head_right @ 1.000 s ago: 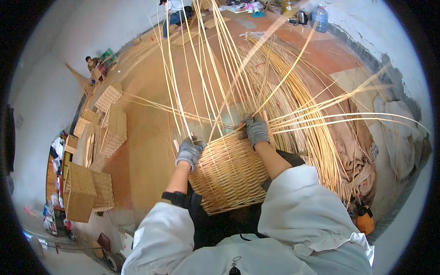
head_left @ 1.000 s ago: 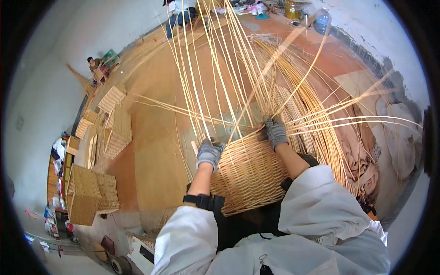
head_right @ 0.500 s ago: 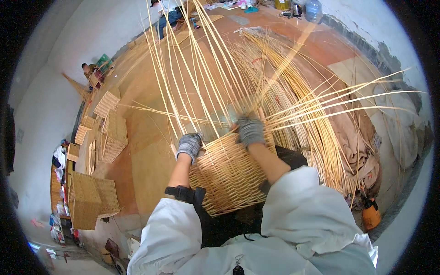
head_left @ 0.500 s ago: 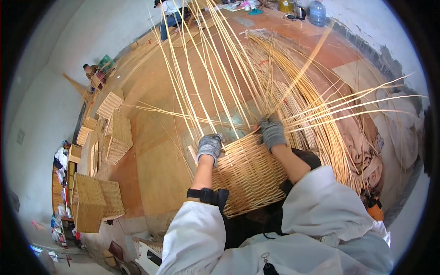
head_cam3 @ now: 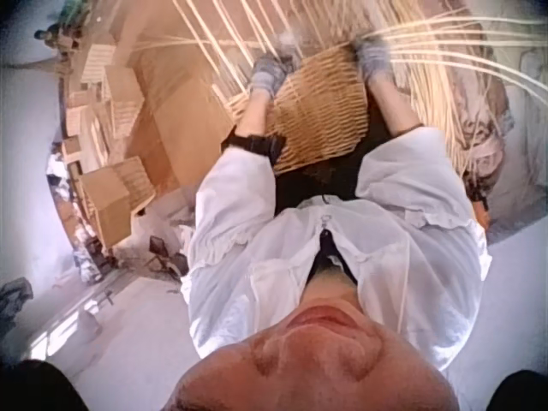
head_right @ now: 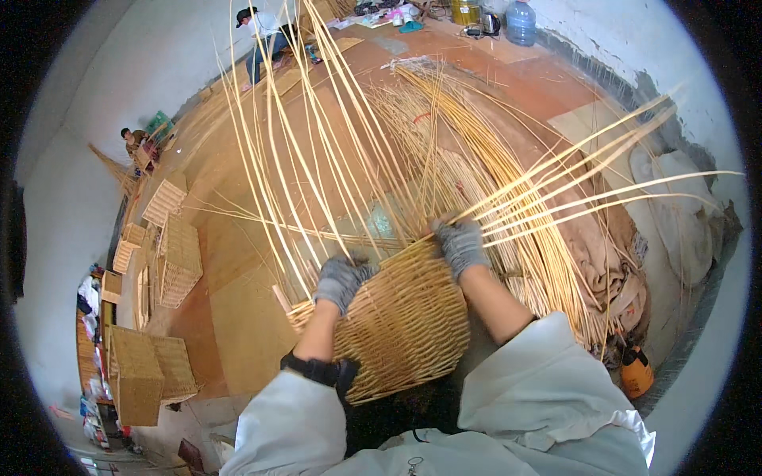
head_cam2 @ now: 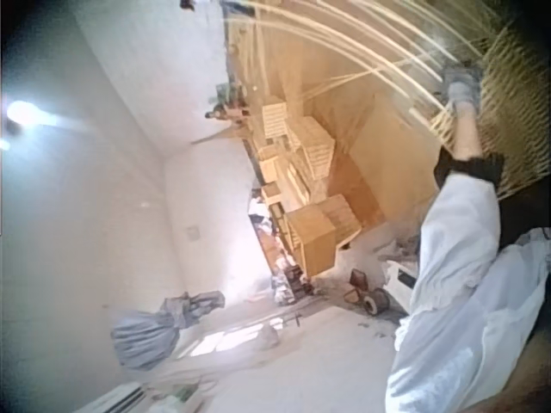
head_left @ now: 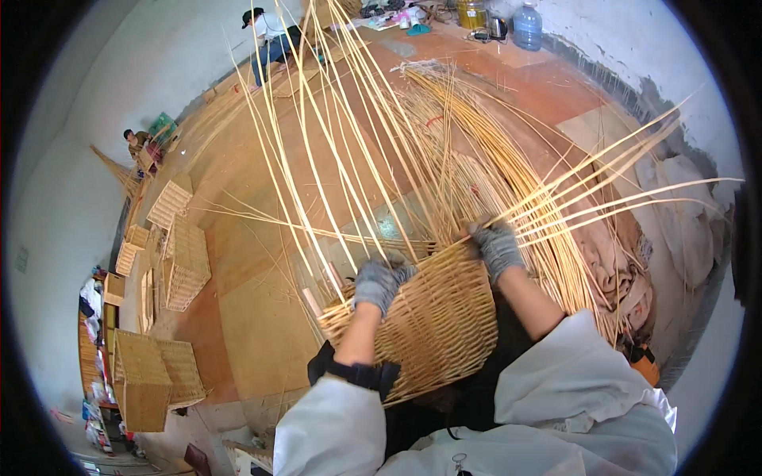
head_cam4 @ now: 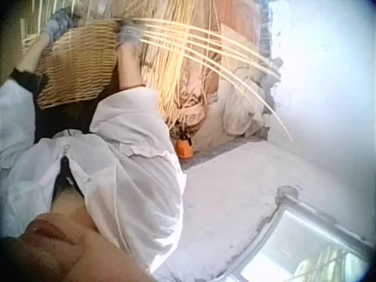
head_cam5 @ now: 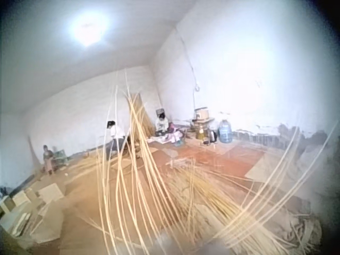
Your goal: The recorder is weaving a rectangular wicker basket using long thin strips of wood or vine, including measuring the basket with a tape measure.
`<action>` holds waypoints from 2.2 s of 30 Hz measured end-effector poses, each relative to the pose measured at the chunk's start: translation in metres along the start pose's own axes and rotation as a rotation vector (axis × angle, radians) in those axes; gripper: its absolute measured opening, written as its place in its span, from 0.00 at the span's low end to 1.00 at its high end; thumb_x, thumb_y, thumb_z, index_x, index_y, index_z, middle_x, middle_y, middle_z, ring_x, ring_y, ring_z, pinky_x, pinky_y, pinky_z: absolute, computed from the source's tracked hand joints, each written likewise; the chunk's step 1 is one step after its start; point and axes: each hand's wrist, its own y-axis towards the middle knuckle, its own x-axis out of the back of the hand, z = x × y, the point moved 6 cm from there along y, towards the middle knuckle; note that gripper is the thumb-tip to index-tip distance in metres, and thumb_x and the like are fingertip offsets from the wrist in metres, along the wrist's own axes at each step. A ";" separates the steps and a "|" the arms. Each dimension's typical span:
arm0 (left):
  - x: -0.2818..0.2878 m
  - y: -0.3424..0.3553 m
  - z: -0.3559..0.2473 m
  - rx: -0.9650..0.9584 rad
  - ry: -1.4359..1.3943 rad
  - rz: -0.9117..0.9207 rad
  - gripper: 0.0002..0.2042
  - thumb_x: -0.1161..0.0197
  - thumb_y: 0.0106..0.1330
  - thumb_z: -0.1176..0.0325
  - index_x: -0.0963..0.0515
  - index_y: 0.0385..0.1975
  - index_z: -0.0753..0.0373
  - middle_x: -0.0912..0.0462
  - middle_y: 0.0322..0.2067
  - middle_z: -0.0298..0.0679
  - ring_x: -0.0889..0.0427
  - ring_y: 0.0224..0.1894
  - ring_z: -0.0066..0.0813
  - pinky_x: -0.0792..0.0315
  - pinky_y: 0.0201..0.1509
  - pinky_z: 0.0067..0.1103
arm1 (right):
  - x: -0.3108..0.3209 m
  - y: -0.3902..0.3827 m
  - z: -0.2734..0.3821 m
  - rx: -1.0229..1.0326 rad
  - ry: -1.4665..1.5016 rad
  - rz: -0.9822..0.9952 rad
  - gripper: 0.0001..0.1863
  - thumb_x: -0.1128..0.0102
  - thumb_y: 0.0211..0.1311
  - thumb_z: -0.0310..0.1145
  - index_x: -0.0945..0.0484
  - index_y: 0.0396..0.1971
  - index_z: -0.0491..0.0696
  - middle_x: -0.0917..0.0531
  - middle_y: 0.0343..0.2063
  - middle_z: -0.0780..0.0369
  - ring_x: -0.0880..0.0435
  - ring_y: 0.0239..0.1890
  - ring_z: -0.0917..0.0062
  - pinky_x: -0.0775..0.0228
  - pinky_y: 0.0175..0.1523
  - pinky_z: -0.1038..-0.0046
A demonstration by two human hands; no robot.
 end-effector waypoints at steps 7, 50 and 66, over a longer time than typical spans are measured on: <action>-0.019 -0.005 -0.018 0.180 0.099 -0.372 0.17 0.37 0.54 0.59 0.24 0.35 0.68 0.19 0.30 0.46 0.21 0.31 0.38 0.30 0.39 0.28 | -0.168 0.073 0.036 0.948 -1.547 0.271 0.32 0.44 0.49 0.29 0.42 0.58 0.47 0.35 0.54 0.47 0.35 0.56 0.58 0.41 0.59 0.68; -0.115 -0.026 -0.093 -0.554 0.544 -0.663 0.38 0.27 0.26 0.46 0.27 0.43 0.57 0.32 0.47 0.50 0.32 0.45 0.49 0.37 0.48 0.38 | 0.148 -0.046 0.133 1.120 -1.182 0.329 0.10 0.45 0.55 0.34 0.22 0.31 0.43 0.20 0.32 0.52 0.21 0.37 0.61 0.29 0.41 0.67; 0.008 -0.046 -0.098 -0.085 -0.469 -0.495 0.22 0.48 0.60 0.50 0.25 0.41 0.64 0.21 0.34 0.47 0.27 0.31 0.35 0.32 0.37 0.25 | 0.283 -0.137 0.024 0.372 -1.170 -0.269 0.18 0.47 0.56 0.45 0.22 0.34 0.44 0.21 0.33 0.50 0.23 0.38 0.55 0.32 0.43 0.64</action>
